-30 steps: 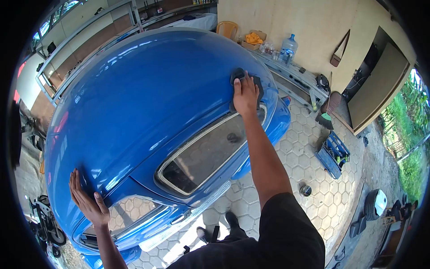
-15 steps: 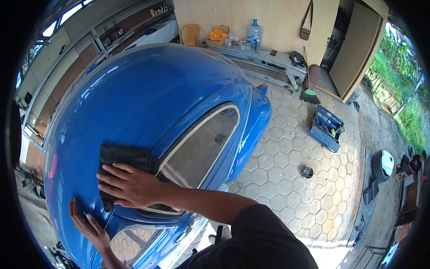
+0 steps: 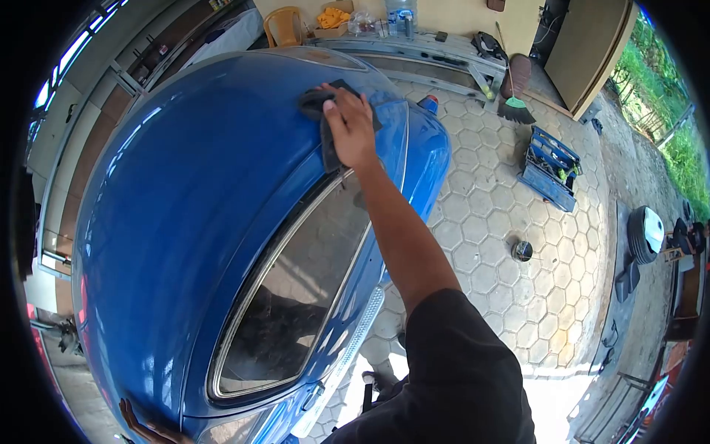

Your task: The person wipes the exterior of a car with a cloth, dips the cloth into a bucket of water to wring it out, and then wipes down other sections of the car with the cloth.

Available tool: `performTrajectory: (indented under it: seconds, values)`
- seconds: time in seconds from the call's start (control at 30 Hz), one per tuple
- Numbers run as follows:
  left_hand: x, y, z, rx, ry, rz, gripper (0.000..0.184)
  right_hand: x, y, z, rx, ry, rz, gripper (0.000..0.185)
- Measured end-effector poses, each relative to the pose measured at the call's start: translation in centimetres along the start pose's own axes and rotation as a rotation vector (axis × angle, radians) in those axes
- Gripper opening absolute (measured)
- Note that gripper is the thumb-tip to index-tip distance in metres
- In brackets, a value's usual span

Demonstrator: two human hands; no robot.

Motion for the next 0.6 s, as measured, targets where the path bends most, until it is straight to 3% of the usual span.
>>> performTrajectory:
  seconds: [0.07,0.2,0.27,0.33,0.43,0.5,0.53,0.6]
  values:
    - [-0.2,-0.1,0.3,0.002,0.006,0.018,0.072,1.3,10.4,0.0,-0.038,0.026,0.321,0.058]
    - [-0.1,-0.3,-0.3,-0.067,0.013,0.002,0.072,1.5,12.2,-0.1,0.023,0.071,0.369,0.065]
    - [0.0,-0.2,-0.3,-0.117,0.024,-0.008,0.072,-1.0,8.5,1.1,0.094,0.059,0.293,0.066]
    - [-0.4,-0.7,-0.3,-0.123,0.029,-0.034,0.075,-5.2,-2.3,0.5,0.281,0.019,0.183,0.066]
    - [-1.0,-0.7,-0.3,-0.127,0.038,-0.030,0.077,-13.2,-17.8,3.2,0.229,-0.273,-0.276,0.052]
    - [-1.1,-0.3,-0.4,-0.102,0.052,-0.011,0.080,-20.6,-25.0,7.8,0.114,-0.418,-0.530,0.063]
    - [-1.3,-0.5,-0.2,-0.111,0.058,-0.023,0.080,-22.9,-27.1,9.2,0.099,-0.449,-0.630,0.071]
    - [-1.5,-1.1,-0.1,-0.123,0.062,-0.043,0.081,-23.2,-25.4,10.1,0.045,-0.388,-0.630,0.077]
Point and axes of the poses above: each hand's wrist, its own x-axis towards the middle knuckle, its own z-axis out of the palm, y = z × x, the point moved 10 cm from there along x, towards the middle knuckle, and after that the axes turned 9 degrees about -y, right-handed, at the moved point
